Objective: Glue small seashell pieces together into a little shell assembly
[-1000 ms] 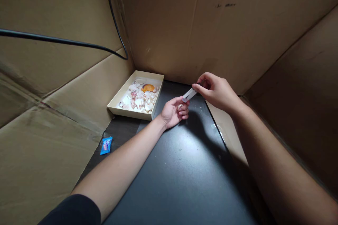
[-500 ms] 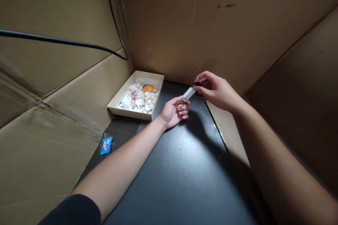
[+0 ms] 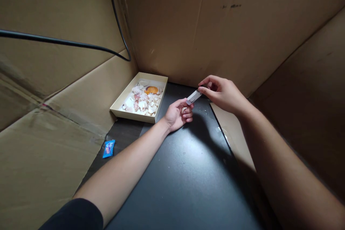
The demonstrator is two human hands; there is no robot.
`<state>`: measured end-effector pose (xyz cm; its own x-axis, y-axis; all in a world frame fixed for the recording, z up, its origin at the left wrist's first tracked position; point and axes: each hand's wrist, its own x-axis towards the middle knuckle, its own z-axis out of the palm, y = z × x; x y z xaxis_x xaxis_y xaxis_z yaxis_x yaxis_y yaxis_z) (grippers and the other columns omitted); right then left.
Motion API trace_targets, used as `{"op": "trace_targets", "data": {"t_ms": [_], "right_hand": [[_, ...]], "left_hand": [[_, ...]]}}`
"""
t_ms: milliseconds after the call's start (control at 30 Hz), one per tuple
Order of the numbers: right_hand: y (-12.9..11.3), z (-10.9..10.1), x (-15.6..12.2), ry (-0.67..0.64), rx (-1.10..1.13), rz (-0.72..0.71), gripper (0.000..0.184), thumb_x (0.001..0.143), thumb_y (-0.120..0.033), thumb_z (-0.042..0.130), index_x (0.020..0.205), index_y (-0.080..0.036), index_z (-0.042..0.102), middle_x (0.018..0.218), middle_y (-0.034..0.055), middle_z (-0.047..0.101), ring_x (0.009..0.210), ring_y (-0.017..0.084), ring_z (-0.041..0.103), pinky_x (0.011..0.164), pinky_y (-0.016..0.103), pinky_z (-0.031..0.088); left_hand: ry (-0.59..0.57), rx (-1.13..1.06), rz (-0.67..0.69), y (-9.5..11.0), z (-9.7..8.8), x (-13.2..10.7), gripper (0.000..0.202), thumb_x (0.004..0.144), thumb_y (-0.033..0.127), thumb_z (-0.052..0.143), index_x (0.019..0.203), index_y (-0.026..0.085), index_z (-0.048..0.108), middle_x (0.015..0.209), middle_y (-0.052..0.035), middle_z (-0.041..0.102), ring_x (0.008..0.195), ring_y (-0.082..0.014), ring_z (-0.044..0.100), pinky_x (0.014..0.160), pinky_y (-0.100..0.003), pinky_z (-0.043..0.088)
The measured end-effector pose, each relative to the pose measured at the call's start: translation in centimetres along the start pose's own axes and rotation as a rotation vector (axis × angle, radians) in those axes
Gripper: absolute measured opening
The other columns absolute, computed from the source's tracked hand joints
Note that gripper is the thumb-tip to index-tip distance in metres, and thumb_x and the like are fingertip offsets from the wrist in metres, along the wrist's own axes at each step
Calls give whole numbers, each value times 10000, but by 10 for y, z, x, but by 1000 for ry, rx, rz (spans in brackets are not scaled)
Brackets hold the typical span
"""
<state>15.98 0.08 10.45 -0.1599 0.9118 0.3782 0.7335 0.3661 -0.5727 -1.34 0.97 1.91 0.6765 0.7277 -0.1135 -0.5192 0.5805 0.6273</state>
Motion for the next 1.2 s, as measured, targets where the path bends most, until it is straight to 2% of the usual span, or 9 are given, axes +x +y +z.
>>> {"op": "trace_targets", "data": {"t_ms": [267, 467, 633, 867, 1033, 1200], "right_hand": [[0, 0, 1, -26, 22, -35, 173, 816, -307, 602, 947, -212, 663, 686, -14, 541, 606, 121, 462, 580, 266, 356], [5, 4, 2, -24, 84, -51, 184, 805, -243, 580, 972, -208, 647, 774, 7, 606, 639, 125, 489, 596, 263, 371], [2, 2, 2, -29, -2, -28, 225, 820, -279, 577, 991, -195, 696, 706, 1, 585, 623, 122, 490, 613, 264, 368], [-1, 1, 1, 5, -89, 16, 219, 815, -334, 589, 899, -179, 720, 674, 12, 612, 602, 125, 500, 589, 264, 359], [0, 0, 2, 42, -126, 82, 264, 804, -403, 606, 817, -164, 717, 649, 27, 623, 571, 131, 496, 566, 273, 351], [-1, -3, 2, 55, -99, 61, 257, 803, -397, 613, 816, -162, 717, 627, 19, 599, 563, 124, 472, 556, 269, 336]], "left_hand": [[-4, 15, 14, 0, -1, 0, 339, 890, 349, 418, 704, 120, 586, 527, 55, 247, 431, -82, 301, 448, -218, 333], [-5, 15, 18, -1, -1, 1, 337, 894, 341, 414, 706, 120, 585, 526, 55, 250, 427, -79, 294, 449, -217, 322], [-2, 11, 18, -1, 0, 1, 346, 899, 343, 407, 705, 116, 581, 518, 56, 255, 424, -76, 290, 448, -214, 319], [4, 13, 10, -1, 1, 0, 309, 892, 329, 436, 708, 120, 572, 522, 61, 245, 429, -73, 279, 447, -208, 310], [12, 54, 27, -2, 2, -1, 174, 853, 274, 531, 776, 125, 578, 537, 74, 240, 439, -60, 257, 453, -199, 304], [9, 101, 61, -3, 3, -2, 130, 799, 266, 630, 810, 150, 573, 555, 81, 248, 446, -52, 267, 453, -184, 292]]}}
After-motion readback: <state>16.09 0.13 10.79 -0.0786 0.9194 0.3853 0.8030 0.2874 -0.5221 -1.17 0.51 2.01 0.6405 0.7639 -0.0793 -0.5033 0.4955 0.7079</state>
